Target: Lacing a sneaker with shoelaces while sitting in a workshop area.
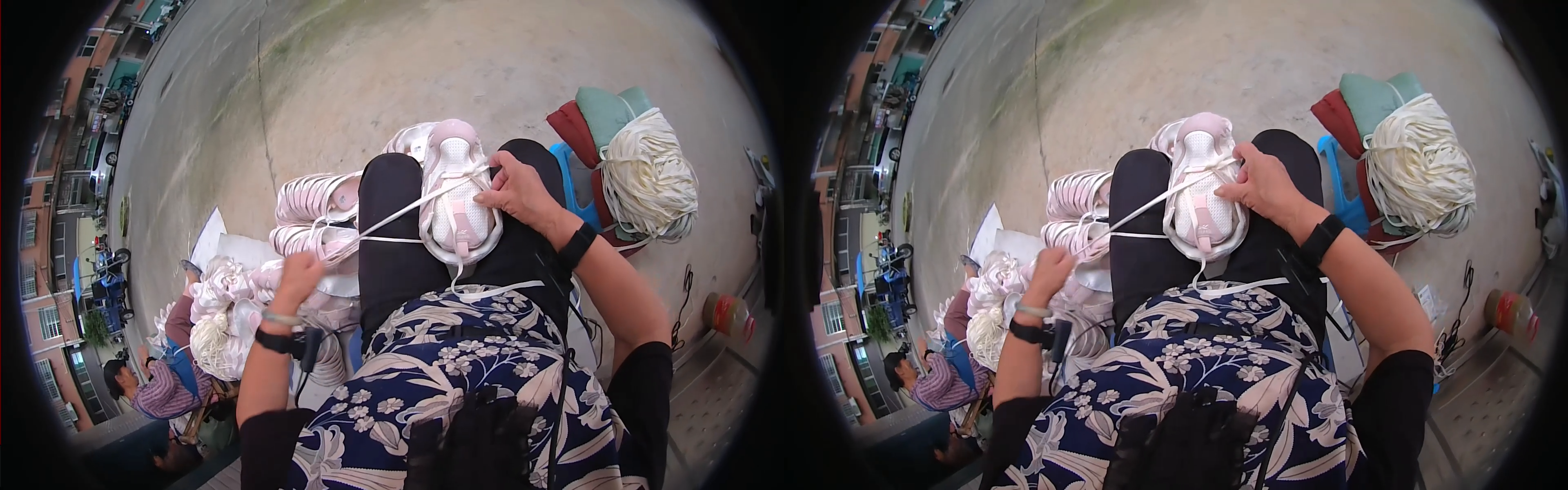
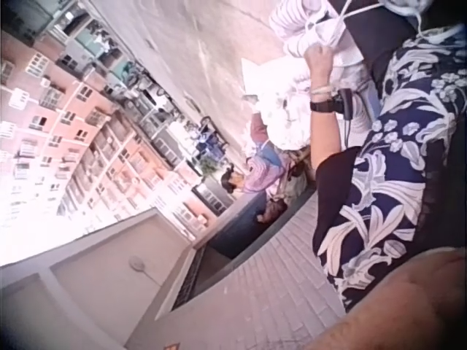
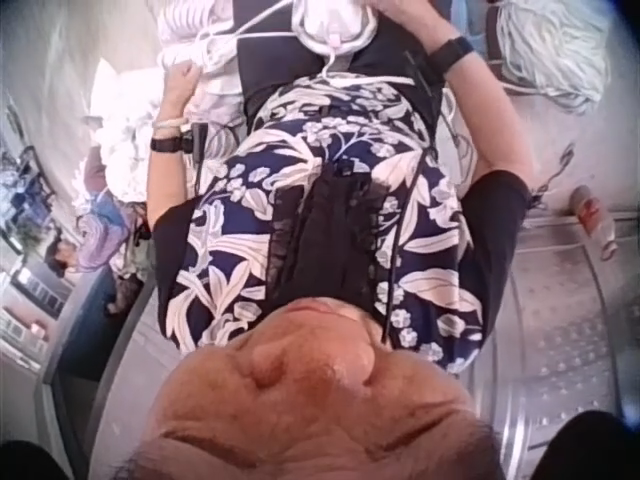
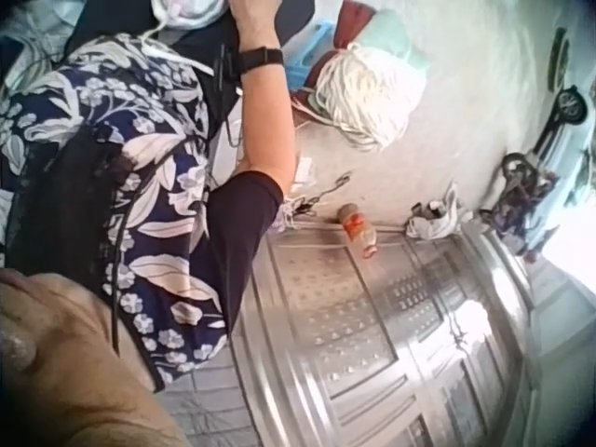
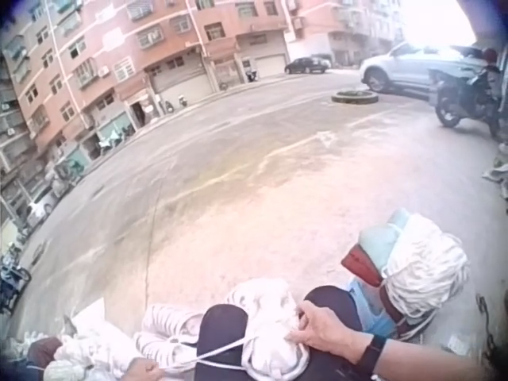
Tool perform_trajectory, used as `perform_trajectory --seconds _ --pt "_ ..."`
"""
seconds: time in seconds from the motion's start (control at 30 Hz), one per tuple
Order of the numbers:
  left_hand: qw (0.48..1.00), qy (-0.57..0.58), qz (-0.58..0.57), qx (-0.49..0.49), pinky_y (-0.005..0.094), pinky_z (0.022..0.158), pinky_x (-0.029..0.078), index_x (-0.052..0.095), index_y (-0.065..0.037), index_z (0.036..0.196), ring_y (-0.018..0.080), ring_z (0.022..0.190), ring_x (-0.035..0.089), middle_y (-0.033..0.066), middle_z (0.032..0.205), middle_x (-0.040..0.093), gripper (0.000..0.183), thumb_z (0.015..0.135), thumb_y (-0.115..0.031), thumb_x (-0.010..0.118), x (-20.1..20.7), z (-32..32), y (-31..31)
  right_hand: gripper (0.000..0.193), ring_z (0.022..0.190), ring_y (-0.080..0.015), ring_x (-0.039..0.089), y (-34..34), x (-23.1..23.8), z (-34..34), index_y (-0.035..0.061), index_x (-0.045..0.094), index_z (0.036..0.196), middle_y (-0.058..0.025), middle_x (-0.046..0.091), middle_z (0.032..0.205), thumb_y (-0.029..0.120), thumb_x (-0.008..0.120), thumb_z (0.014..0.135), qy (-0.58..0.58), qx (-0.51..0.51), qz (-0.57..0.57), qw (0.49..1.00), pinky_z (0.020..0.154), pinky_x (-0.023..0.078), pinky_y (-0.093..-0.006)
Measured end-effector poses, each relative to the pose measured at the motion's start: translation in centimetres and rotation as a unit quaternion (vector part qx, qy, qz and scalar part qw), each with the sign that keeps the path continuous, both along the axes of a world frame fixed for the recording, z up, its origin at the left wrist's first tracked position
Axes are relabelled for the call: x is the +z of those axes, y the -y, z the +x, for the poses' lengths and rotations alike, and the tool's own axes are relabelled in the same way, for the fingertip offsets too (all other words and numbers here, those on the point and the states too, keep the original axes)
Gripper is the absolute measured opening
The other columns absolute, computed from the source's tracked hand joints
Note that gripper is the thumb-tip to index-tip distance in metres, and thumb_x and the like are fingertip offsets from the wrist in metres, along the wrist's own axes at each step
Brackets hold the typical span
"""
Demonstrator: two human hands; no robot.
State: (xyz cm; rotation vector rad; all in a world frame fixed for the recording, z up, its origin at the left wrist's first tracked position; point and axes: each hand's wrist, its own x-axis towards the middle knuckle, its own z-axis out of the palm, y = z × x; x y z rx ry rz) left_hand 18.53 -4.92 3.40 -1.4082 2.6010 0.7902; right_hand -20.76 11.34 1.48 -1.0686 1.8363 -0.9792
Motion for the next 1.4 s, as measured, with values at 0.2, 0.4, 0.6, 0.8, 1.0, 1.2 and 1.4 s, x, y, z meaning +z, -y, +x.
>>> perform_trajectory --seconds 0.2,0.4,0.6,0.8,1.0,1.2,1.4 --pt "0.914 0.344 -0.136 0.165 0.0486 0.071 0.047 0.065 0.001 0.075 0.0407 0.079 0.06 0.0222 0.075 0.062 0.025 0.073 -0.022 0.056 -3.0 18.7 0.1 0.05 0.07 -0.0298 0.059 0.2 0.6 0.9 0.0034 0.052 0.112 -0.0136 0.058 0.076 0.021 0.072 0.07 -0.072 0.036 -0.041 0.996 0.065 0.047 -0.0367" --pt "0.981 0.063 -0.154 0.097 0.0458 0.059 0.044 0.057 -0.002 0.075 0.0376 0.066 0.056 0.0176 0.069 0.058 0.022 0.077 -0.023 0.061 -1.4 6.1 -0.6 0.033 0.084 -0.031 0.058 1.3 1.2 1.1 0.0113 0.055 0.108 -0.0129 0.055 0.089 0.016 0.059 0.076 -0.287 0.083 -0.173 0.938 0.072 0.047 -0.0394" --pt "0.922 -0.249 -0.24 -0.173 0.0394 0.07 0.041 0.057 -0.004 0.084 0.0296 0.081 0.054 0.0102 0.085 0.057 0.016 0.071 -0.01 0.065 1.4 -11.9 -2.9 0.032 0.086 -0.0306 0.057 1.7 0.5 2.3 0.006 0.055 0.104 -0.0128 0.056 0.088 0.02 0.056 0.076 -0.256 0.061 -0.125 0.957 0.075 0.047 -0.0391" --pt "0.914 -0.202 -0.232 -0.264 0.0381 0.07 0.038 0.056 -0.006 0.081 0.0277 0.08 0.051 0.0083 0.087 0.056 0.011 0.072 -0.01 0.058 1.2 -18.6 -4.6 0.027 0.081 -0.0307 0.056 -0.9 1.4 2.6 0.0046 0.054 0.098 -0.0123 0.054 0.083 0.015 0.061 0.074 -0.229 0.064 -0.173 0.956 0.071 0.046 -0.0375" --pt "0.94 -0.155 -0.174 -0.251 0.0394 0.063 0.04 0.051 -0.006 0.079 0.0316 0.071 0.054 0.0133 0.076 0.058 0.006 0.077 -0.011 0.052 1.2 -17.9 -5.3 0.019 0.081 -0.0295 0.055 -1.9 1.7 3.7 0.0055 0.057 0.087 -0.0106 0.054 0.081 0.012 0.063 0.071 -0.186 0.038 -0.214 0.958 0.069 0.045 -0.0366" --pt "0.969 -0.136 -0.031 -0.204 0.0501 0.055 0.044 0.047 -0.006 0.092 0.0412 0.062 0.058 0.0206 0.064 0.057 0.014 0.084 -0.017 0.053 3.6 -16.6 -6.8 0.024 0.076 -0.0273 0.052 -0.9 1.9 5.4 0.0103 0.057 0.078 -0.0083 0.053 0.077 0.03 0.066 0.067 -0.327 0.101 -0.205 0.917 0.065 0.036 -0.0408" --pt "0.964 -0.145 0.045 -0.22 0.0509 0.057 0.044 0.045 -0.005 0.102 0.0437 0.068 0.057 0.0225 0.066 0.057 0.026 0.081 -0.016 0.056 8.5 -15.4 -6.7 0.012 0.07 -0.0261 0.05 0.1 1.8 7.5 0.0111 0.05 0.072 -0.0069 0.05 0.072 0.017 0.059 0.068 -0.401 0.117 -0.182 0.89 0.065 0.031 -0.0415"
